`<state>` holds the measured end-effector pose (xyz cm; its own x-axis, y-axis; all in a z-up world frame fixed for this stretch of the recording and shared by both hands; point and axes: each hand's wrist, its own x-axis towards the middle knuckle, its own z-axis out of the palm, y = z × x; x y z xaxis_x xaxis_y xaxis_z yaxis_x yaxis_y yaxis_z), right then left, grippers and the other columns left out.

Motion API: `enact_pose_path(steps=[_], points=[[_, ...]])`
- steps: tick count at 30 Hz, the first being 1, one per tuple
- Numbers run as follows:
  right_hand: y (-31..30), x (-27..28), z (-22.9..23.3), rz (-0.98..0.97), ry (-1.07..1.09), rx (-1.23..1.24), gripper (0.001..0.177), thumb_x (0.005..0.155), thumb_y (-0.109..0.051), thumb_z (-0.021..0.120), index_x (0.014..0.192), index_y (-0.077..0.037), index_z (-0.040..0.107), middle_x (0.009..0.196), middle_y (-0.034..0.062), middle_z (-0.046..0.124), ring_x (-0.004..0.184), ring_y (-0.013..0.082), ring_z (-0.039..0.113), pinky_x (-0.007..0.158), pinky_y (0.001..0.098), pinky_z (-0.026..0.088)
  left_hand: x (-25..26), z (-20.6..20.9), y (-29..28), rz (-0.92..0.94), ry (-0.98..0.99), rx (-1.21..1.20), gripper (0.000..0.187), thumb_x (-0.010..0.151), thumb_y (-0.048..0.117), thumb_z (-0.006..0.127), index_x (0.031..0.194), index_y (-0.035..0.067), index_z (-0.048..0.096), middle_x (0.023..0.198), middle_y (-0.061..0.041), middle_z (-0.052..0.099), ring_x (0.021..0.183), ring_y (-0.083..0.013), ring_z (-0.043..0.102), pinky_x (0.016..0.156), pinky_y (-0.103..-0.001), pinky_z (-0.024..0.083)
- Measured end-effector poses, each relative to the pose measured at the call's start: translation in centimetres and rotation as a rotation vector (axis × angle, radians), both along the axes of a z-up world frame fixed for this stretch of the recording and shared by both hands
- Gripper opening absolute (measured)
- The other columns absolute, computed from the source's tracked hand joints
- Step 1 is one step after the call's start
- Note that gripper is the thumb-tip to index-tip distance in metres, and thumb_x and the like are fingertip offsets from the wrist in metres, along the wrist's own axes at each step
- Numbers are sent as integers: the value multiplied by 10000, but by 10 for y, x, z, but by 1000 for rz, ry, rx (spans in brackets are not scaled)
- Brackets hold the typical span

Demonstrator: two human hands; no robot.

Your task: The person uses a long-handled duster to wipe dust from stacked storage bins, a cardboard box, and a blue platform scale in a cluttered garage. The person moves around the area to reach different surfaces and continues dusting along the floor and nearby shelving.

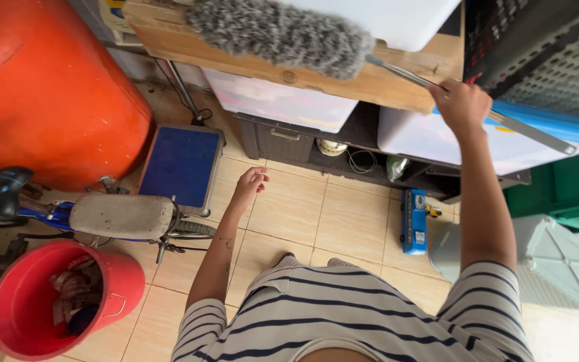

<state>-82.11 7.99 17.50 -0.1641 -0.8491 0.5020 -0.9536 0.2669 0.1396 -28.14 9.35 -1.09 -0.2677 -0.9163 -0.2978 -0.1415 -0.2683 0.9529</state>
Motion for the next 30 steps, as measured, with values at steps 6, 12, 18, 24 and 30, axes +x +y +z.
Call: enact_pose_path(steps=[6,12,18,24,30], points=[[-87,93,22,160,-66,53,398,1064,-551,697,994,-184,832,523,-24,636,348,103,393,376,249,268,16,29,-2,69,110,102,298,964,74,505,1229,35,635,988,-86,689,707,-107,549,634,-215,458],[-165,161,13,178,-245,249,538,1116,-563,574,782,-161,701,536,-78,515,408,76,307,392,219,235,42,26,-5,126,114,68,282,981,84,518,1228,48,649,1010,-79,699,729,-112,566,688,-221,489],[-216,247,14,157,-269,272,652,1095,-611,550,631,-156,596,500,-71,441,392,76,277,370,247,222,56,25,-7,172,62,70,296,995,101,519,1264,61,636,1023,-67,709,728,-100,583,699,-219,505],[-244,284,12,225,-205,137,652,1003,-633,663,601,-120,656,465,-9,513,352,113,341,333,292,274,67,27,-7,199,125,65,297,994,73,512,1268,44,625,1023,-77,692,709,-95,556,668,-210,482],[-242,258,-1,221,-316,302,622,1106,-594,521,677,-157,628,527,-61,487,398,78,322,388,235,281,64,35,-10,176,87,54,293,996,54,501,1260,16,621,1033,-101,694,709,-110,567,657,-211,493]])
